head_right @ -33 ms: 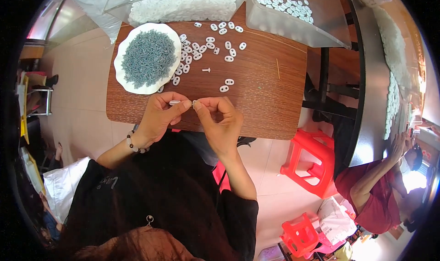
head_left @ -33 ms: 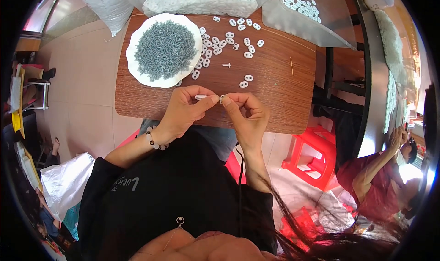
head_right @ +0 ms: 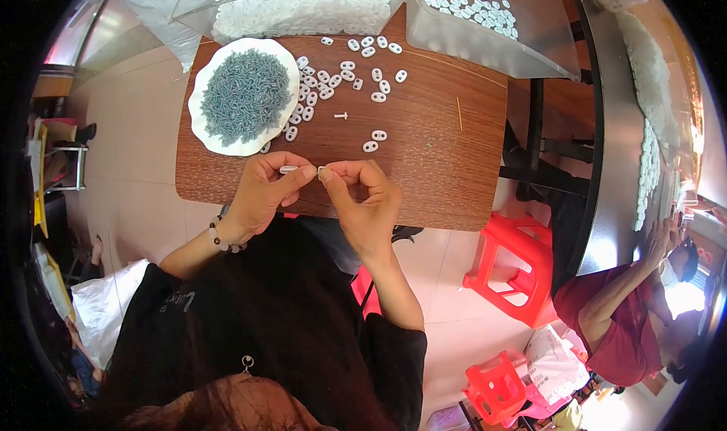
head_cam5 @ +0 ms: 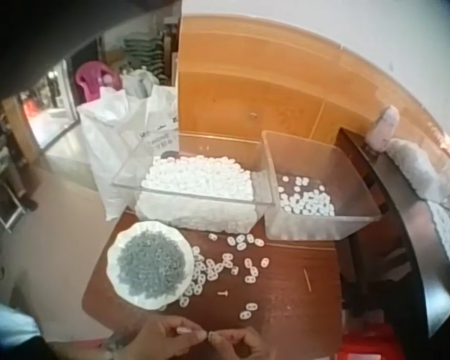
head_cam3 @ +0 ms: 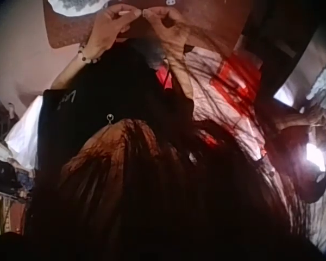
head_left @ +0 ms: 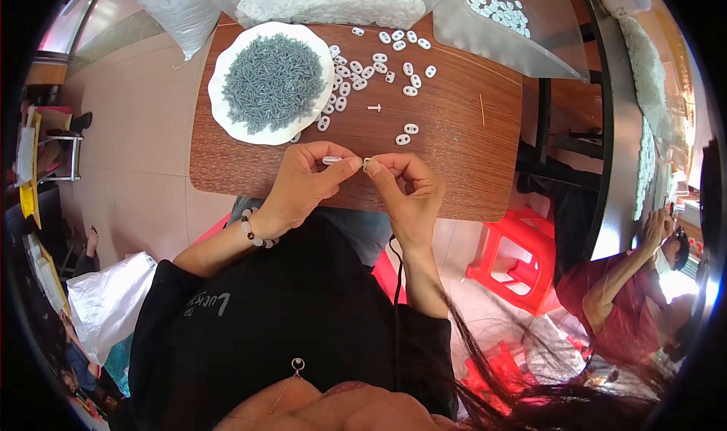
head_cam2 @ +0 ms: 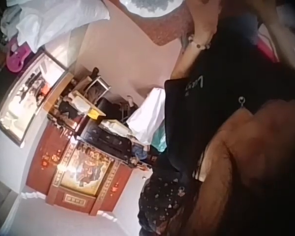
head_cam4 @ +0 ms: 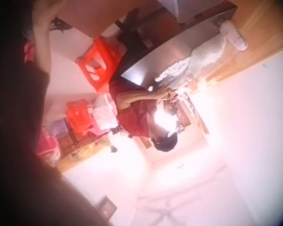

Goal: Manual assembly of small white plastic components by inserting tiny grey metal pins into them.

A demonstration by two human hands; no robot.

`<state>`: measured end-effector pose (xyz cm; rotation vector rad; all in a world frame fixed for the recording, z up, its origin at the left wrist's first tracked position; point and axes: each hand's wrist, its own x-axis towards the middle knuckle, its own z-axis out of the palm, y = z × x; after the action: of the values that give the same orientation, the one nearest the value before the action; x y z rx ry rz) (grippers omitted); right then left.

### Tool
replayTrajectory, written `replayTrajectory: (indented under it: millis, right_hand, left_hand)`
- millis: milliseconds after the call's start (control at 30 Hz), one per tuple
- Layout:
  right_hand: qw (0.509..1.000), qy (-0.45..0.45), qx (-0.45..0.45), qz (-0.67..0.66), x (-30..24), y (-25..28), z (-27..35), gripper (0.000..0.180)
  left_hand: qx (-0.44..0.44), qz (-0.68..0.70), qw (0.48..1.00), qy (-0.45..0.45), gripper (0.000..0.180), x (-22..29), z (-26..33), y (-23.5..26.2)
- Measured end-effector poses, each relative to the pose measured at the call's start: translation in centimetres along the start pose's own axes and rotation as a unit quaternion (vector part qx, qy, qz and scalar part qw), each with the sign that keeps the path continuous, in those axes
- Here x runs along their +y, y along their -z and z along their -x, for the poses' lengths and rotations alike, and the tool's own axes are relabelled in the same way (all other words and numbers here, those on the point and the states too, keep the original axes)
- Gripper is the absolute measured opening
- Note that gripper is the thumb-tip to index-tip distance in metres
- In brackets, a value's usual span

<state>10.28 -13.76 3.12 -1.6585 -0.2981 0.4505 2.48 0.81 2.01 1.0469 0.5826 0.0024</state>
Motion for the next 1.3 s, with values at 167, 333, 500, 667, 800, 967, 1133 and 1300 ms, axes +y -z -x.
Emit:
replayTrajectory:
  millis: [167,333,500,667,800,967,1133,1300]
  right_hand:
    - [1.000,0.010,0.000,0.005,0.2,-0.1,0.0,0.008]
    - [1.000,0.007,0.002,-0.005,0.4,-0.3,0.1,0.009]
    - [1.000,-0.022,-0.003,-0.005,0.3,-0.5,0.0,0.009]
    - [0.998,-0.027,-0.001,-0.059,0.2,-0.2,-0.4,0.009]
    - [0.995,-0.056,0.001,-0.088,0.7,0.0,-0.6,0.009]
    - [0.992,-0.062,0.007,-0.108,0.7,0.0,-0.7,0.011]
    - [0.990,-0.062,0.001,-0.124,0.3,0.0,-0.5,0.012]
    - [0.981,-0.062,0.011,-0.185,-0.1,0.2,-0.5,0.009]
  left_hand:
    - [-0.003,0.013,1.000,0.004,0.018,0.0,0.2,-0.1]
    - [-0.013,0.016,1.000,0.017,0.013,0.1,0.3,0.1]
    - [-0.006,0.017,1.000,0.016,0.013,-0.2,0.2,0.4]
    - [0.006,0.033,0.999,0.007,0.019,0.1,0.1,-0.3]
    - [-0.031,0.040,0.998,0.020,0.029,0.3,0.2,-0.1]
    - [-0.050,0.106,0.992,0.034,0.038,0.4,0.1,0.4]
    - [-0.066,0.153,0.986,0.023,0.035,1.0,-0.1,1.1]
    - [-0.074,0.146,0.984,0.075,0.030,2.0,0.2,1.6]
